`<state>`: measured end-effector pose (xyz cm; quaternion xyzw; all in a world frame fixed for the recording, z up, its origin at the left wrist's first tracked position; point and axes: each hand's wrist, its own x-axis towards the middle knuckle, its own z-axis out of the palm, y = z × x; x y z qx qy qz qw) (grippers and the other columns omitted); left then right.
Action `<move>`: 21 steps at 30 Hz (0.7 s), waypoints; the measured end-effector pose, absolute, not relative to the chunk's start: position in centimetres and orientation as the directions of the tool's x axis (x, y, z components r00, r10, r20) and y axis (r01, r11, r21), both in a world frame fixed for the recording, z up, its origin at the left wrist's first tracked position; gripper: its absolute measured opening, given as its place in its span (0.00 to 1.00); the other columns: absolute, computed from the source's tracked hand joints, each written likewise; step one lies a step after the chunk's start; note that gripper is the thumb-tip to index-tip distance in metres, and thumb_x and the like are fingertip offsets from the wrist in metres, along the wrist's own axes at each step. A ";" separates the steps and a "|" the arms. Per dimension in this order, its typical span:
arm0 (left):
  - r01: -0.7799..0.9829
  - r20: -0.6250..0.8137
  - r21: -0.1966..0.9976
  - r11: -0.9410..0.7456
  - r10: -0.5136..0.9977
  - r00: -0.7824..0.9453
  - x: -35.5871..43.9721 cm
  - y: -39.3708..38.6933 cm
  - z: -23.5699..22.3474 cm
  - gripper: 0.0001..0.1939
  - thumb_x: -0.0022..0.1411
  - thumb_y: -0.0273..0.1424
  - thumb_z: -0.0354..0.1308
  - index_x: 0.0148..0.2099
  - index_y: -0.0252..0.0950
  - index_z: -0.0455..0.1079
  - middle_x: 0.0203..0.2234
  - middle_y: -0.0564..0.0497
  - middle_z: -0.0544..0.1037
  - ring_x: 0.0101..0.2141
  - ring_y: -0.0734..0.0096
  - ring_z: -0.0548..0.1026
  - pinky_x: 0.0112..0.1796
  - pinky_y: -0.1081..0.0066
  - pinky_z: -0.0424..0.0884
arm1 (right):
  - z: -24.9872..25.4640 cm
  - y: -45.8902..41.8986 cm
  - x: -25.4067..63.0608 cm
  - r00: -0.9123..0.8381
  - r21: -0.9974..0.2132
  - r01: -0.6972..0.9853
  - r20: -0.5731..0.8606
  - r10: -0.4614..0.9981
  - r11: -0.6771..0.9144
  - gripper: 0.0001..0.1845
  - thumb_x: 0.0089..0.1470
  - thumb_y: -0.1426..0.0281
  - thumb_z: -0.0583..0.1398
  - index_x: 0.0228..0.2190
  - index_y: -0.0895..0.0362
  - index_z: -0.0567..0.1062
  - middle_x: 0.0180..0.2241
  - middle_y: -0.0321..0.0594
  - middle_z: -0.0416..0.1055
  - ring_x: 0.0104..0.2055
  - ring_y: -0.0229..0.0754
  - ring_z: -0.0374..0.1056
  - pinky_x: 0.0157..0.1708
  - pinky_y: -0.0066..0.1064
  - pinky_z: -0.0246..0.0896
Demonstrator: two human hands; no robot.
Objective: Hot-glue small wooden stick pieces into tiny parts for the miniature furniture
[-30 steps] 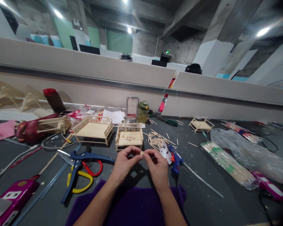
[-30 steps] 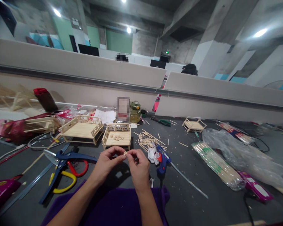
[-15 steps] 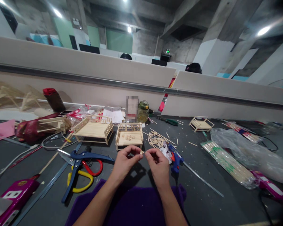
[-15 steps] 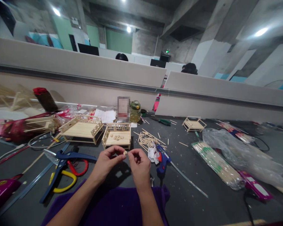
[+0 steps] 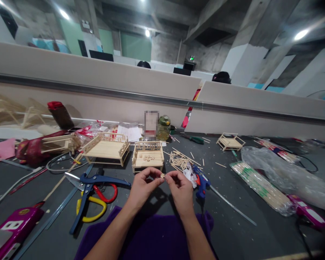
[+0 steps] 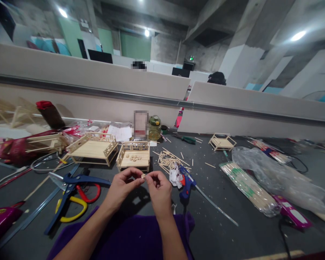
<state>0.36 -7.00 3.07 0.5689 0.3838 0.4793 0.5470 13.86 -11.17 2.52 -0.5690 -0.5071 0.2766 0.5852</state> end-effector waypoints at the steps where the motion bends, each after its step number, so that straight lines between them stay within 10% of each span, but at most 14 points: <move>1: -0.086 0.123 0.991 -0.105 0.962 0.242 0.4 -7.0 3.1 0.11 0.48 0.34 0.68 0.32 0.35 0.74 0.26 0.52 0.74 0.28 0.71 0.71 0.29 0.74 0.67 | 2.5 -11.2 13.9 0.340 -0.948 0.250 0.279 0.898 0.200 0.10 0.54 0.63 0.60 0.28 0.58 0.74 0.23 0.34 0.68 0.23 0.34 0.58 0.22 0.24 0.53; 21: -0.086 0.110 0.992 -0.092 0.965 0.236 0.4 -7.1 3.2 0.12 0.48 0.35 0.68 0.33 0.35 0.73 0.26 0.53 0.74 0.27 0.73 0.70 0.29 0.75 0.65 | 2.7 -11.6 14.0 0.281 -0.958 0.190 0.262 0.923 0.214 0.14 0.55 0.60 0.59 0.29 0.58 0.76 0.26 0.39 0.73 0.29 0.39 0.66 0.26 0.26 0.59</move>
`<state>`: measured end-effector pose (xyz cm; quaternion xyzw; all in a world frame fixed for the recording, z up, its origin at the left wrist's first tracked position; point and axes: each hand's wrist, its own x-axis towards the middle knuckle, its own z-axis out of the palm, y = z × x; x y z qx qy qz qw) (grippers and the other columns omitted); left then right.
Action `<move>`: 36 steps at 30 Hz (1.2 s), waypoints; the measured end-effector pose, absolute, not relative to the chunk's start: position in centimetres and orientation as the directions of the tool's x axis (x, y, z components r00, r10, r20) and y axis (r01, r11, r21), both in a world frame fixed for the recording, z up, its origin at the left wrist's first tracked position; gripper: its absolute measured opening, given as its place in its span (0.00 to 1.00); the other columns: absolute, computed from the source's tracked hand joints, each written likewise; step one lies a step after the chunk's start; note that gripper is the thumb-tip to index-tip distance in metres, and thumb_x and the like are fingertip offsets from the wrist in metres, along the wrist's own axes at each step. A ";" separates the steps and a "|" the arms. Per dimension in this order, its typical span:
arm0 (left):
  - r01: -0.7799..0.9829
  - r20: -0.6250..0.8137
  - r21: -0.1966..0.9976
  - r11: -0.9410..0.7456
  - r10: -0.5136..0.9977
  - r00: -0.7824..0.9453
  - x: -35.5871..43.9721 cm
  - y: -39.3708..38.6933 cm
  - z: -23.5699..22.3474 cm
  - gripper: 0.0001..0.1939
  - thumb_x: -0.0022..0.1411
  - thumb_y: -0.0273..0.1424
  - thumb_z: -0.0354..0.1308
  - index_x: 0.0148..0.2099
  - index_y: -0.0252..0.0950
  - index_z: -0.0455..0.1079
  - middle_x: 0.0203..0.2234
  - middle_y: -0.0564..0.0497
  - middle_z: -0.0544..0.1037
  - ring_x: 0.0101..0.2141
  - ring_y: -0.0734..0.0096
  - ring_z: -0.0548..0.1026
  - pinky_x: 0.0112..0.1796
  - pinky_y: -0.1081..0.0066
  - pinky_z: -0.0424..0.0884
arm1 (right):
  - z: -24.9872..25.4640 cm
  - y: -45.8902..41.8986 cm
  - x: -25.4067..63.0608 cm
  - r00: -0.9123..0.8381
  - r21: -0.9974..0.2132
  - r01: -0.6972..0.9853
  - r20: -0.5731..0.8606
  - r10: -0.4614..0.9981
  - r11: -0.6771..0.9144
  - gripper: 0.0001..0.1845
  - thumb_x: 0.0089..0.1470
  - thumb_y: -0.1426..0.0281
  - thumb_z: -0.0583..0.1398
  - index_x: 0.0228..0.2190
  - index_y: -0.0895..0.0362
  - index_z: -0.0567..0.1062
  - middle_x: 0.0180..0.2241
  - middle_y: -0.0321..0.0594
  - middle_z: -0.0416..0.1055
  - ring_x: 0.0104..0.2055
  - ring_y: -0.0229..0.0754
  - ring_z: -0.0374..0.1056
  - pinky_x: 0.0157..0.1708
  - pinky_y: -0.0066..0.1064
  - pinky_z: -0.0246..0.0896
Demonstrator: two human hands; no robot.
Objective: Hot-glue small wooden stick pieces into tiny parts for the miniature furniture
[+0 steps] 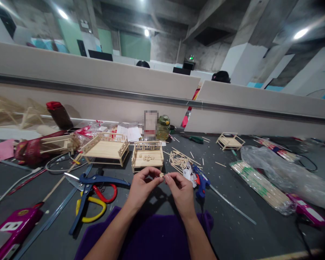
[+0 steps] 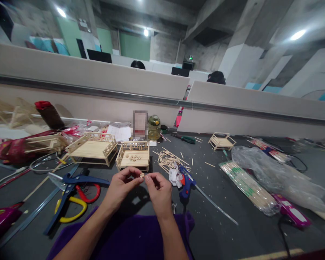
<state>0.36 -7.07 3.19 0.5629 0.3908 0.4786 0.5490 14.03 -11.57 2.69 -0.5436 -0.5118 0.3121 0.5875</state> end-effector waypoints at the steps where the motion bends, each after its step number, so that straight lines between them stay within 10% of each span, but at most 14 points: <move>1: -0.087 0.111 0.992 -0.092 0.965 0.239 0.4 -7.1 3.2 0.12 0.48 0.35 0.68 0.33 0.35 0.73 0.26 0.53 0.74 0.27 0.72 0.70 0.29 0.75 0.66 | 2.7 -11.6 14.0 0.281 -0.958 0.188 0.263 0.923 0.216 0.14 0.55 0.60 0.59 0.29 0.58 0.77 0.26 0.38 0.73 0.29 0.39 0.66 0.26 0.26 0.59; 36: 0.065 0.340 0.927 -0.369 0.901 0.269 0.7 -7.3 2.7 0.05 0.57 0.31 0.62 0.36 0.37 0.73 0.31 0.51 0.74 0.32 0.71 0.72 0.31 0.75 0.67 | 1.8 -10.8 14.3 0.209 -0.983 -0.180 -0.013 0.978 0.025 0.17 0.47 0.57 0.65 0.33 0.58 0.80 0.19 0.31 0.63 0.18 0.28 0.48 0.17 0.23 0.40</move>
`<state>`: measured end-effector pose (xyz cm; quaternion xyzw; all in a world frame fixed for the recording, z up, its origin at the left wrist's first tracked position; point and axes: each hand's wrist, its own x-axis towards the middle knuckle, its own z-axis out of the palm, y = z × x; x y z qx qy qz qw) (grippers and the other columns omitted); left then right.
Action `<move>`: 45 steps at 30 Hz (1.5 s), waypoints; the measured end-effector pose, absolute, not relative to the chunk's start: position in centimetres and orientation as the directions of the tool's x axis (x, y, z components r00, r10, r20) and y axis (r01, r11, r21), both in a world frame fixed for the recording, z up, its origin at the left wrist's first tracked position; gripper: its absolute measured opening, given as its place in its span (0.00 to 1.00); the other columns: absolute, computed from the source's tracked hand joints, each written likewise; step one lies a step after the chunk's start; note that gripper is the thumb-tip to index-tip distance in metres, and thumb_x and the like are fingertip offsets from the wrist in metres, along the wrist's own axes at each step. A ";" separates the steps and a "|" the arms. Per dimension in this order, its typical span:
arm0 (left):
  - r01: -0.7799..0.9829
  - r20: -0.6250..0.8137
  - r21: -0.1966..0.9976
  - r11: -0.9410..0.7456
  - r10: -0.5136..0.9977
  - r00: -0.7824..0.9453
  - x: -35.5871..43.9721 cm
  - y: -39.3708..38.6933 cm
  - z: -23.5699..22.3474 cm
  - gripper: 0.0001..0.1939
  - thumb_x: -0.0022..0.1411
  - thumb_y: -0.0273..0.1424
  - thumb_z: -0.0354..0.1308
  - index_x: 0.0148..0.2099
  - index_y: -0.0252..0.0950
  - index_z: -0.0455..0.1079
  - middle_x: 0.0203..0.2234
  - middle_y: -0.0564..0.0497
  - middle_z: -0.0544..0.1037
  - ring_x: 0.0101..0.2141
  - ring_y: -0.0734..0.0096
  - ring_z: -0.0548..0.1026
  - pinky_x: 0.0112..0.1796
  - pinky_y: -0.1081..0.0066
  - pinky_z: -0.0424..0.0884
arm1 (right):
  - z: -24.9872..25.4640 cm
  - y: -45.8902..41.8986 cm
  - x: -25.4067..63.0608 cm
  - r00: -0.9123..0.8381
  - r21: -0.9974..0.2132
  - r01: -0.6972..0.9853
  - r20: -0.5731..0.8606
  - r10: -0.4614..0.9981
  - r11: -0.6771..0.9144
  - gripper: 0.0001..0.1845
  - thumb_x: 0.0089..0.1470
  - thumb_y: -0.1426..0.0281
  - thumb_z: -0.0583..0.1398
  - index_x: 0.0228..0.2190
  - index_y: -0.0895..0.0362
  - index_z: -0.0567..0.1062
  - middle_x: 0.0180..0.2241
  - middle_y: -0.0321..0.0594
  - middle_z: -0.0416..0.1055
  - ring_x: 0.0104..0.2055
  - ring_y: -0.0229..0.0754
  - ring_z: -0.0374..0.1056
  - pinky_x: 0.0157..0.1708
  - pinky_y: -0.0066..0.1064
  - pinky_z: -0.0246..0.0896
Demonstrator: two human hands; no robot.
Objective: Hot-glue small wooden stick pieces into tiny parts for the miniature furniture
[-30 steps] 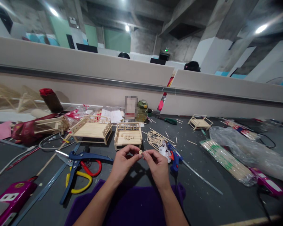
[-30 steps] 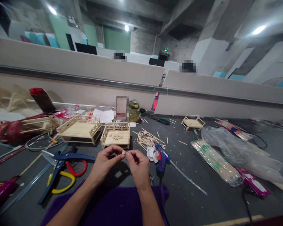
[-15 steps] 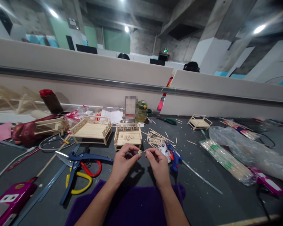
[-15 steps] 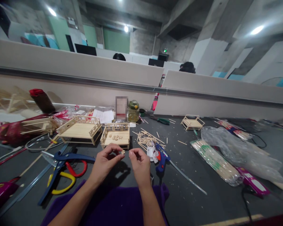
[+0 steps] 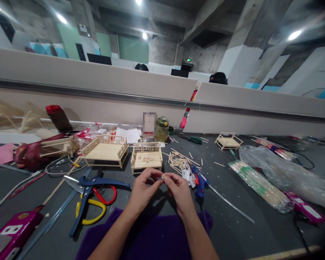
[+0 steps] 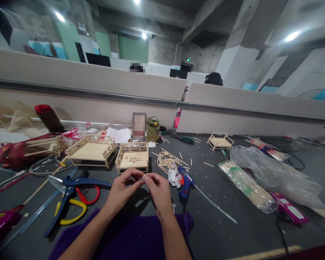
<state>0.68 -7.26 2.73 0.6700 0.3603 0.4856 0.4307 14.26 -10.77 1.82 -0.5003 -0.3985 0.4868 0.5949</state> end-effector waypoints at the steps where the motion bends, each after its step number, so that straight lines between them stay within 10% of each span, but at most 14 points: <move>1: 0.059 0.328 0.933 -0.355 0.906 0.267 0.7 -7.3 2.7 0.05 0.57 0.32 0.62 0.37 0.37 0.73 0.31 0.51 0.75 0.33 0.71 0.72 0.31 0.75 0.67 | 1.8 -10.8 14.3 0.216 -0.983 -0.181 -0.010 0.976 0.030 0.17 0.47 0.57 0.65 0.33 0.58 0.80 0.19 0.31 0.64 0.18 0.28 0.48 0.16 0.23 0.40; 15: -0.085 0.110 0.992 -0.091 0.961 0.253 0.5 -7.0 2.7 0.11 0.53 0.37 0.65 0.35 0.35 0.75 0.28 0.51 0.78 0.28 0.72 0.72 0.29 0.75 0.69 | 1.8 -10.9 14.4 0.237 -0.994 -0.028 0.093 0.967 0.102 0.13 0.51 0.59 0.64 0.33 0.56 0.81 0.27 0.36 0.73 0.25 0.34 0.60 0.22 0.24 0.52; 45: -0.260 -0.037 0.961 0.095 0.975 0.221 0.8 -7.5 3.2 0.11 0.47 0.36 0.69 0.30 0.34 0.74 0.22 0.55 0.74 0.23 0.77 0.68 0.26 0.77 0.65 | 1.9 -10.9 14.0 0.219 -0.986 -0.166 -0.003 0.976 0.034 0.16 0.47 0.57 0.66 0.29 0.59 0.78 0.20 0.31 0.64 0.17 0.28 0.49 0.15 0.23 0.42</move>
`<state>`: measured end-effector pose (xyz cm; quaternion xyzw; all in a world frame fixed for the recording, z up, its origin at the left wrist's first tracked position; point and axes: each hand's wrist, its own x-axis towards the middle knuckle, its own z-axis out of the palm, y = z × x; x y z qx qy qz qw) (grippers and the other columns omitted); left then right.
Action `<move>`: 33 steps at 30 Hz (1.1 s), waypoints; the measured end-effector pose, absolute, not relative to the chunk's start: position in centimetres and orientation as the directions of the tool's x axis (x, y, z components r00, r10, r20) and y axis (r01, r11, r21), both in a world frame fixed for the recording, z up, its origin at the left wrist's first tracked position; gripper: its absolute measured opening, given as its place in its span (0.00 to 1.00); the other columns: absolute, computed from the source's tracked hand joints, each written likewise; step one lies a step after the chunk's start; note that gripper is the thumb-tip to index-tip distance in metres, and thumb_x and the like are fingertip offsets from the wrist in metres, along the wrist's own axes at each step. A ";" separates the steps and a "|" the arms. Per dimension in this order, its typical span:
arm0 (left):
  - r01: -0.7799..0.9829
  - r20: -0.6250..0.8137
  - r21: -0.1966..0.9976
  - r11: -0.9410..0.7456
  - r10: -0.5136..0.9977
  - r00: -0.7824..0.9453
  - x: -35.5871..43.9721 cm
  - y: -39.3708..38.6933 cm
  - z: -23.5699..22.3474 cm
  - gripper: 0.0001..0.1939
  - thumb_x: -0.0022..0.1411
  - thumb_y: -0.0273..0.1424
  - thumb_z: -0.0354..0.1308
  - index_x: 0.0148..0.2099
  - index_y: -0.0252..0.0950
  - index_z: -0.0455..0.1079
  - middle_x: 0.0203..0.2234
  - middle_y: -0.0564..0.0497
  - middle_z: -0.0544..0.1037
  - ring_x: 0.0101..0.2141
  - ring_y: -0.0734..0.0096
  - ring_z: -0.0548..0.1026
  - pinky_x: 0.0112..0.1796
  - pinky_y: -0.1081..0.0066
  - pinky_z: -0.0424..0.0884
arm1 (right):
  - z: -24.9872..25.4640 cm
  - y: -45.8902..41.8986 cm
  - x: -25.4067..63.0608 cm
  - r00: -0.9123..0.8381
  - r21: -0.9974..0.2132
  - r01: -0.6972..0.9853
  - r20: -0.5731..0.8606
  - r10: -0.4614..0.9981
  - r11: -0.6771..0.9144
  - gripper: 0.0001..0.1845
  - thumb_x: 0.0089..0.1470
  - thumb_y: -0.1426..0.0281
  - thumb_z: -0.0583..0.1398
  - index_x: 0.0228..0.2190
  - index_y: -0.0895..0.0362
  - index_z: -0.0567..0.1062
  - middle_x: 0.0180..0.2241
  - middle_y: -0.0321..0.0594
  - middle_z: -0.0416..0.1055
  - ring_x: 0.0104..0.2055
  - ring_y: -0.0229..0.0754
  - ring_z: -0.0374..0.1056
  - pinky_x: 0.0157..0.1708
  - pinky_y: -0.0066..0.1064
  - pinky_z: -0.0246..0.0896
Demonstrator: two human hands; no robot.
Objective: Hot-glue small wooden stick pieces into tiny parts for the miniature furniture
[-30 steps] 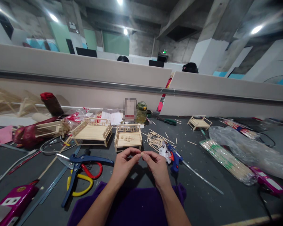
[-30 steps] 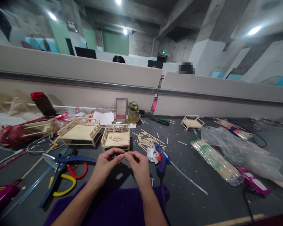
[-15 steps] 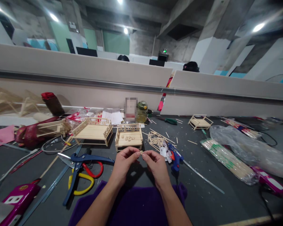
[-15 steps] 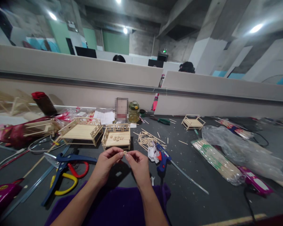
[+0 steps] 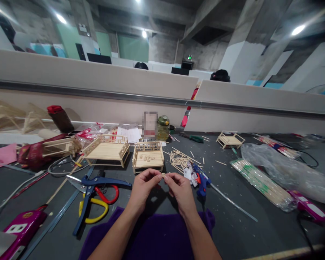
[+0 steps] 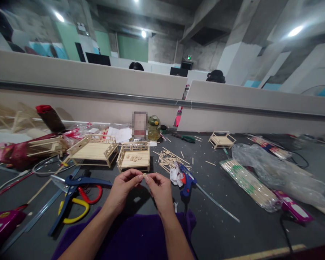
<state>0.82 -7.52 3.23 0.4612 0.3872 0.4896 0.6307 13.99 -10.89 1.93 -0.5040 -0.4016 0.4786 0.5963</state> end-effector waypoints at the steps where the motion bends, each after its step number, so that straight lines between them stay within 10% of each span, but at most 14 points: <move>1: -0.257 -0.037 0.962 0.093 0.976 0.216 0.8 -7.5 3.2 0.11 0.48 0.35 0.69 0.30 0.34 0.74 0.23 0.55 0.74 0.23 0.77 0.68 0.27 0.77 0.65 | 1.9 -10.9 14.0 0.217 -0.984 -0.175 -0.007 0.976 0.032 0.17 0.47 0.57 0.66 0.29 0.59 0.78 0.20 0.31 0.64 0.17 0.28 0.49 0.15 0.23 0.42; 33: -0.199 -0.020 0.978 0.068 0.972 0.233 0.6 -6.9 2.2 0.14 0.47 0.38 0.69 0.33 0.34 0.78 0.25 0.51 0.77 0.26 0.73 0.70 0.28 0.75 0.68 | 1.5 -10.5 14.0 0.305 -0.988 -0.123 0.048 0.951 0.089 0.17 0.45 0.56 0.66 0.28 0.59 0.76 0.19 0.30 0.65 0.16 0.29 0.51 0.15 0.23 0.45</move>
